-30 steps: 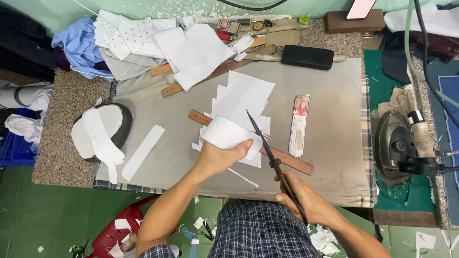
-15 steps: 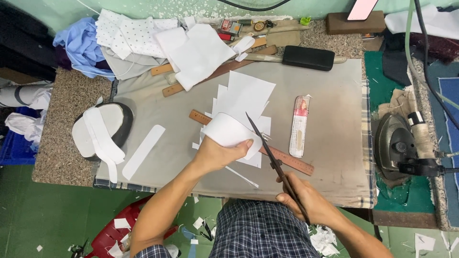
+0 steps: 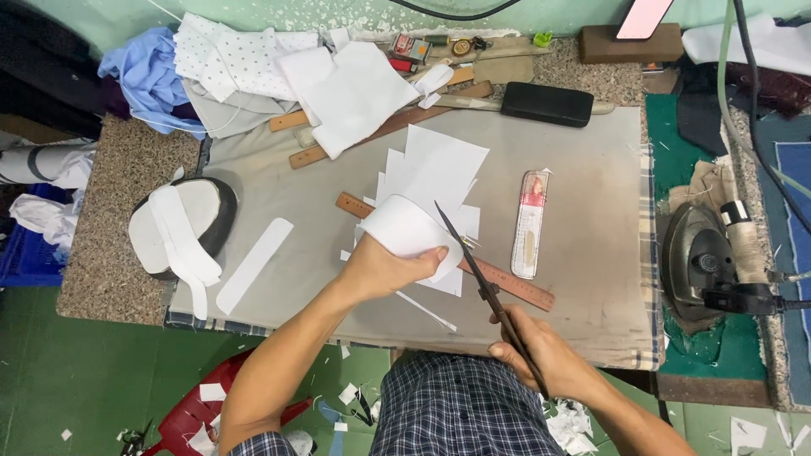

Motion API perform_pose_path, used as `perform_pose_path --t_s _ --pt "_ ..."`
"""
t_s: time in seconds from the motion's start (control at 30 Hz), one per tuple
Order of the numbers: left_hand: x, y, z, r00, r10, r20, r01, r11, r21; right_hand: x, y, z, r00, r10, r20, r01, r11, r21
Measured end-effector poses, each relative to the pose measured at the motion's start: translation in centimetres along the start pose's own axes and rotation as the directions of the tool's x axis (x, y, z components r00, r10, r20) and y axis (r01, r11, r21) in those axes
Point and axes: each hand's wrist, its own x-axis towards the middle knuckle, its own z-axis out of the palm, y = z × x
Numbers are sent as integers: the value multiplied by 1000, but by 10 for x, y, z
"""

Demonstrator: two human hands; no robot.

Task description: The person irons a stack of white paper pieces on a work table. Then, using a ruler and pencil, they draw straight lines on the paper. Finally, they use scissors to cut the paper along the marked lines.

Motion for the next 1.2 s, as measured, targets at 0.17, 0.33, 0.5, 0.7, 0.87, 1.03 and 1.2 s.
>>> perform_pose_path --t_s 0.17,0.33,0.5,0.7,0.87,1.03,1.2 --pt "-2 3 3 999 21 -33 -23 999 -43 -2 -12 -5 996 42 80 -50 994 99" --pt "-1 -2 5 997 51 -53 -53 998 -31 -3 -10 -3 996 31 80 -35 998 54" --pt "-3 0 5 999 -20 -51 18 999 -42 -3 -20 -6 992 86 89 -100 982 161" --pt "-4 0 7 997 -27 -66 24 999 -35 -3 -17 -4 994 79 76 -88 988 125" --pt "-2 -3 6 997 40 -64 -44 997 -61 -2 -5 0 999 22 33 -22 1000 16" --pt "-4 5 3 998 -46 -39 43 998 -55 -3 -3 -1 1000 6 26 -6 1000 22" --pt "-2 5 0 999 -14 -32 13 1000 -10 -3 -11 -5 994 85 64 -88 996 35"
